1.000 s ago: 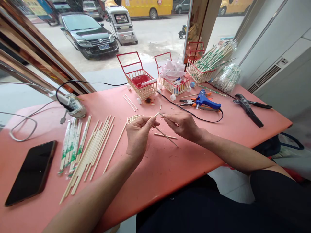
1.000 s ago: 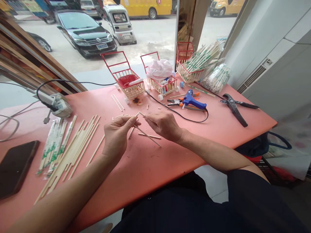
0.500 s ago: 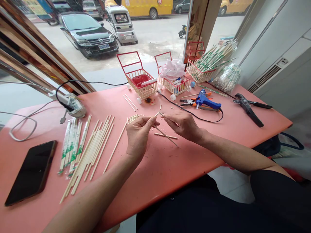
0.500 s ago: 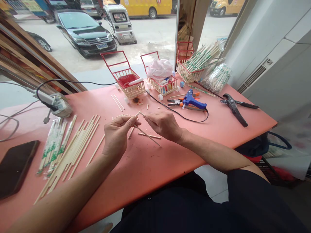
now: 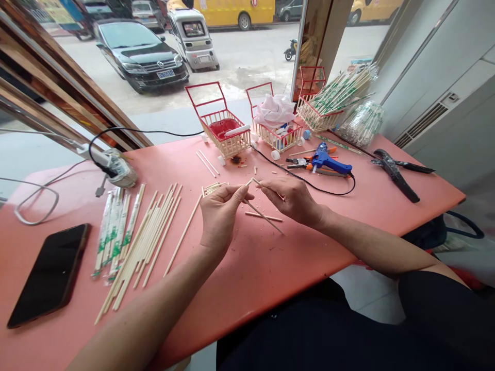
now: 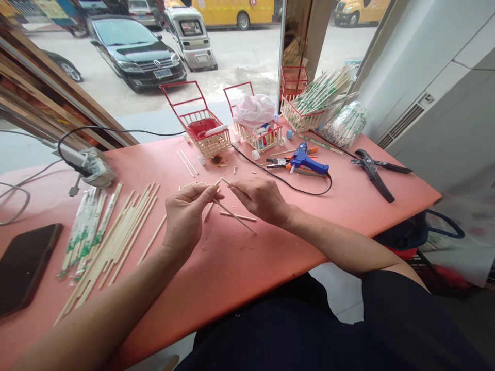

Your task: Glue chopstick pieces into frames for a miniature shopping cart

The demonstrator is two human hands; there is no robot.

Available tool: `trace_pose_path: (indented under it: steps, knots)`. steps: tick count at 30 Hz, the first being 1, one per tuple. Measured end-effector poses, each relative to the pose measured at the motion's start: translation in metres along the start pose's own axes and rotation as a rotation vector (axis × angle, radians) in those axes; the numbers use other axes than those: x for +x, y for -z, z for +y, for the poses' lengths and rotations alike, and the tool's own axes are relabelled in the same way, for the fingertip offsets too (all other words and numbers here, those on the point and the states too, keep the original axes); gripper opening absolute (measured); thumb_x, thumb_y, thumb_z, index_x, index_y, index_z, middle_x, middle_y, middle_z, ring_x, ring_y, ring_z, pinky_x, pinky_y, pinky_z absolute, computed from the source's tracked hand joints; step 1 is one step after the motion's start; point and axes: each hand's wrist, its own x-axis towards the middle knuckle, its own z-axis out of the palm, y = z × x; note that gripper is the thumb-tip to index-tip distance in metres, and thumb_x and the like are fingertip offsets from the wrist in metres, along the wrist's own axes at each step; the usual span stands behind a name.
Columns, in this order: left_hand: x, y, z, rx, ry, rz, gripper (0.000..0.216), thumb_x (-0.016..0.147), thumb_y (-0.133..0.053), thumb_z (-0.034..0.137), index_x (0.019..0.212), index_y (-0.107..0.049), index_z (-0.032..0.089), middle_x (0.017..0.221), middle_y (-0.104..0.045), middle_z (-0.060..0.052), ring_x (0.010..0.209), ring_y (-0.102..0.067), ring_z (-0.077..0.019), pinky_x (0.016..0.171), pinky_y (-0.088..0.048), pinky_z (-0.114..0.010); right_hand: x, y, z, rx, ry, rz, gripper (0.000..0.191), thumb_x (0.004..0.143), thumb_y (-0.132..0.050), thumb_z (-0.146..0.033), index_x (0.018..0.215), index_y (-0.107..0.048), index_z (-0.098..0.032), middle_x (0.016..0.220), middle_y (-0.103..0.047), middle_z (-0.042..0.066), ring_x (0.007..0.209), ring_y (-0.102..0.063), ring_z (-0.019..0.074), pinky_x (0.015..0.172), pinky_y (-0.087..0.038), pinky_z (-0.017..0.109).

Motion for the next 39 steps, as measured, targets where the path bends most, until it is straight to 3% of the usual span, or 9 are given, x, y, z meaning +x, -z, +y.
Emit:
trace_pose_path:
  steps: [5,11,20,39]
  knots:
    - [-0.0003,0.0014,-0.0014,0.0,-0.001,-0.004,0.019,0.083,-0.09,0.04,0.076,-0.086,0.022,0.076,-0.08,-0.004,0.075,-0.071,-0.0192,0.081,-0.057,-0.034,0.0043,0.0038,-0.0045,0.235,-0.175,-0.027,0.035,0.115,-0.057,-0.041,0.104,-0.079,-0.016,0.079,-0.072,0.001,0.068,-0.06,0.0129,0.07,-0.045,0.027]
    - [-0.0008,0.0005,-0.0001,0.01,0.014,0.001,0.02,0.083,-0.09,0.042,0.077,-0.085,0.023,0.077,-0.081,-0.005,0.076,-0.071,-0.0205,0.084,-0.057,-0.036,0.0069,0.0047,-0.0016,0.445,-0.279,-0.095,0.043,0.115,-0.056,-0.049,0.106,-0.08,-0.015,0.078,-0.068,0.0,0.07,-0.057,0.0118,0.069,-0.043,0.026]
    - [-0.0018,0.001,-0.0022,0.005,0.024,-0.009,0.019,0.084,-0.089,0.041,0.079,-0.086,0.022,0.078,-0.082,-0.005,0.078,-0.072,-0.0201,0.085,-0.056,-0.035,0.0047,0.0001,-0.0029,0.477,-0.278,-0.054,0.036,0.113,-0.059,-0.04,0.103,-0.082,-0.015,0.071,-0.052,-0.005,0.065,-0.047,0.0106,0.064,-0.038,0.026]
    - [-0.0016,0.0007,-0.003,0.031,0.002,-0.017,0.02,0.085,-0.088,0.042,0.079,-0.085,0.023,0.078,-0.082,-0.006,0.077,-0.074,-0.0217,0.083,-0.059,-0.037,0.0053,0.0024,-0.0072,0.418,-0.276,-0.036,0.033,0.11,-0.061,-0.037,0.1,-0.084,-0.015,0.072,-0.06,-0.002,0.065,-0.049,0.0109,0.064,-0.038,0.026]
